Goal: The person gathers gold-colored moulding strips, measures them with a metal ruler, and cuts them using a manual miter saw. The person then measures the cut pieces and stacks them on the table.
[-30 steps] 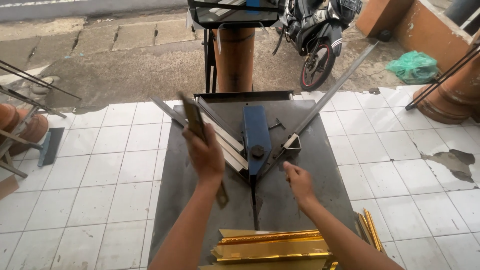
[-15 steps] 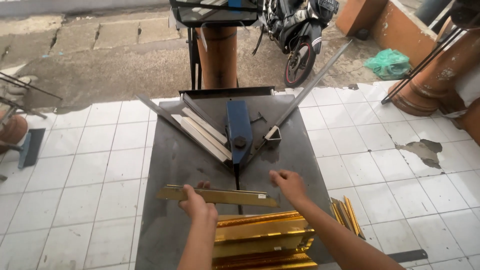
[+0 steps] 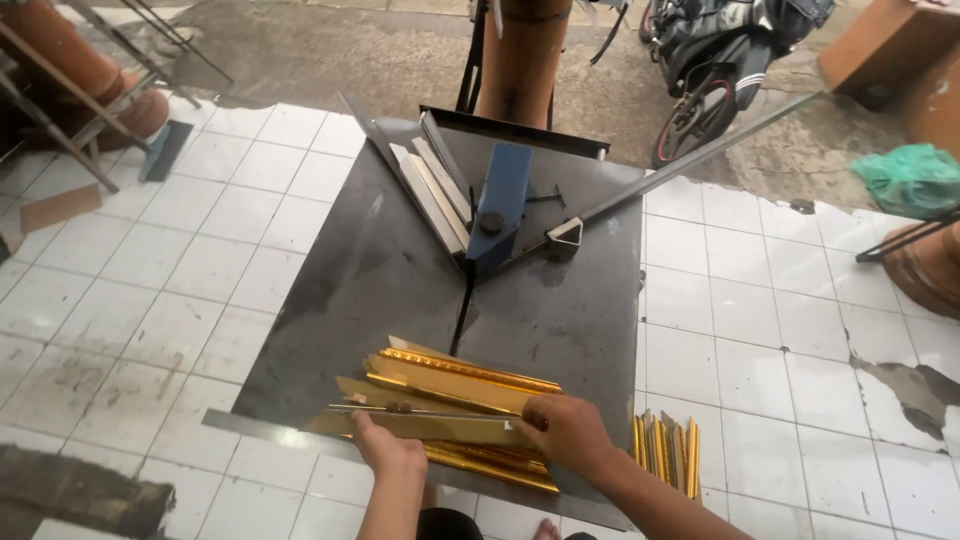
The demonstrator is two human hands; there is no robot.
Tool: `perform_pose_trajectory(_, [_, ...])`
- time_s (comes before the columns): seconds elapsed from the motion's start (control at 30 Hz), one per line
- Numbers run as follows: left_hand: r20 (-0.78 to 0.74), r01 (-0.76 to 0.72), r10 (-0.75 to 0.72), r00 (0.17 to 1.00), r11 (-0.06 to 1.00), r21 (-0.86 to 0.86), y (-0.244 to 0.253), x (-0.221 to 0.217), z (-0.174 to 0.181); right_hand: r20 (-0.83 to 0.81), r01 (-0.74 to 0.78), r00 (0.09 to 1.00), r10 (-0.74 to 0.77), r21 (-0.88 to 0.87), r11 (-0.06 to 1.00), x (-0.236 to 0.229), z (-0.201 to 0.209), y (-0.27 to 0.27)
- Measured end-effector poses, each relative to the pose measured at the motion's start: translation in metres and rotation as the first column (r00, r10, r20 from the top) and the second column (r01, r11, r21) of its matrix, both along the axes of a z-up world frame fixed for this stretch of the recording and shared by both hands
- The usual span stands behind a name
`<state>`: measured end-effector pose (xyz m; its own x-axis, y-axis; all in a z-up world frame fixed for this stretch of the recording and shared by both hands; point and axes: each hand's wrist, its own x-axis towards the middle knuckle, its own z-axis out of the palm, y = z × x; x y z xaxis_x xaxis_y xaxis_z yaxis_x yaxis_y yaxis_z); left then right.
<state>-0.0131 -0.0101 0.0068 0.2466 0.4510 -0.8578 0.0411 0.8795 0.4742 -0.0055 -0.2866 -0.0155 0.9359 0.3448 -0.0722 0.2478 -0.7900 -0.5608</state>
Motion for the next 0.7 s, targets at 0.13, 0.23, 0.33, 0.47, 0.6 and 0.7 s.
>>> perform_pose_trajectory(0.13, [0.054, -0.097, 0.099, 0.994, 0.995, -0.030, -0.029, -0.050, -0.023, 0.170, -0.283, 0.940, 0.297, -0.103, 0.954, -0.052, -0.031, -0.033])
perform_pose_trajectory(0.23, [-0.076, -0.109, 0.111, 0.991, 0.994, 0.020, -0.041, -0.079, 0.001, -0.040, -0.347, 0.938, 0.345, -0.128, 0.929, -0.076, -0.040, -0.059])
perform_pose_trajectory(0.33, [-0.115, -0.186, 0.193, 0.974, 0.980, 0.070, -0.041, -0.101, -0.023, -0.198, -0.443, 0.894, 0.403, -0.245, 0.863, -0.092, -0.044, -0.079])
perform_pose_trajectory(0.47, [-0.096, -0.198, 0.205, 0.974, 0.977, 0.083, -0.053, -0.128, -0.025, -0.169, -0.486, 0.874, 0.456, -0.255, 0.836, -0.111, -0.066, -0.095])
perform_pose_trajectory(0.6, [-0.123, -0.169, 0.173, 0.977, 0.985, 0.042, -0.065, -0.148, -0.034, -0.077, -0.370, 0.929, 0.362, -0.224, 0.902, -0.125, -0.083, -0.093])
perform_pose_trajectory(0.7, [-0.111, -0.151, 0.155, 0.982, 0.988, 0.043, -0.073, -0.157, -0.039, -0.109, -0.295, 0.955, 0.277, -0.225, 0.929, -0.127, -0.083, -0.086])
